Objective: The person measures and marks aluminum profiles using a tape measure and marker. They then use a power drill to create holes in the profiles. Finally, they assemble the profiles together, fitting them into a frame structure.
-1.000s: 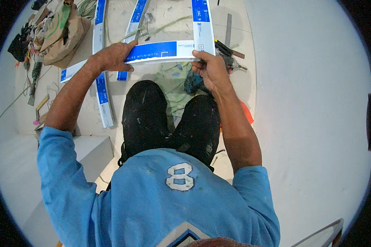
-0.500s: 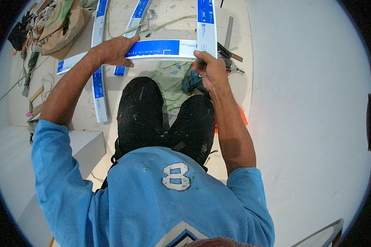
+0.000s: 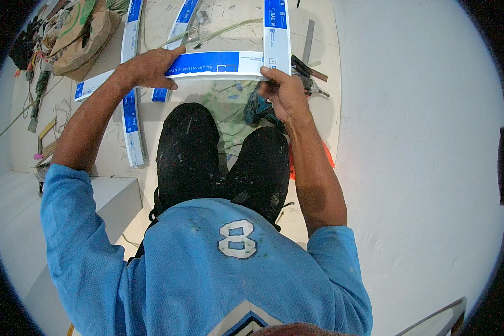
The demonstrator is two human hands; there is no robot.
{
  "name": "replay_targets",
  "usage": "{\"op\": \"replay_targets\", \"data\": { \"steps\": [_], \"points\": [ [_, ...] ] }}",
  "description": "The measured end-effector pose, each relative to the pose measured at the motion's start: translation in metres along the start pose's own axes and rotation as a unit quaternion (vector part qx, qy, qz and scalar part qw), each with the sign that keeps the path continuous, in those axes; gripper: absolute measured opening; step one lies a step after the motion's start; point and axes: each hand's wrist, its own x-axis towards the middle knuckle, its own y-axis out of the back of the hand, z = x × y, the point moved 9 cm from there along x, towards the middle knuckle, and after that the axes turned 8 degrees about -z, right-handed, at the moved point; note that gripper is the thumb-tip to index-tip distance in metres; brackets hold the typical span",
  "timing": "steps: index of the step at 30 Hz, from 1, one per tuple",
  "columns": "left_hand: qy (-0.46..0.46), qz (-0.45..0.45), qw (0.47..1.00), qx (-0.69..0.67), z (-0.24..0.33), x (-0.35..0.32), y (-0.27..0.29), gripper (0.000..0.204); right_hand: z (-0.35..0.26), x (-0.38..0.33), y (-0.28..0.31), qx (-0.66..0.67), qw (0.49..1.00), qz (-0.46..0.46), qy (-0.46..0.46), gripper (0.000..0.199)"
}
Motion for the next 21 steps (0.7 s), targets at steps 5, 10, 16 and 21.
{"op": "replay_targets", "data": {
  "steps": [5, 10, 16, 21],
  "points": [
    [-0.027, 0.001, 1.0, -0.002, 0.004, 0.003, 0.005, 0.089, 0.0, 0.003, 0.007, -0.025, 1.0, 0.01, 0.006, 0.027],
    [-0.032, -0.017, 0.999, -0.026, 0.003, 0.001, 0.003, 0.087, 0.005, 0.004, 0.006, -0.018, 1.0, 0.002, -0.002, 0.031],
    [-0.04, -0.019, 0.999, -0.015, 0.0, -0.009, 0.01, 0.071, 0.005, 0.006, 0.018, 0.014, 1.0, 0.012, 0.016, 0.034],
    [0.005, -0.012, 1.0, 0.017, -0.049, -0.034, 0.012, 0.075, 0.015, 0.008, 0.02, -0.014, 0.999, -0.006, 0.043, 0.035]
  ]
}}
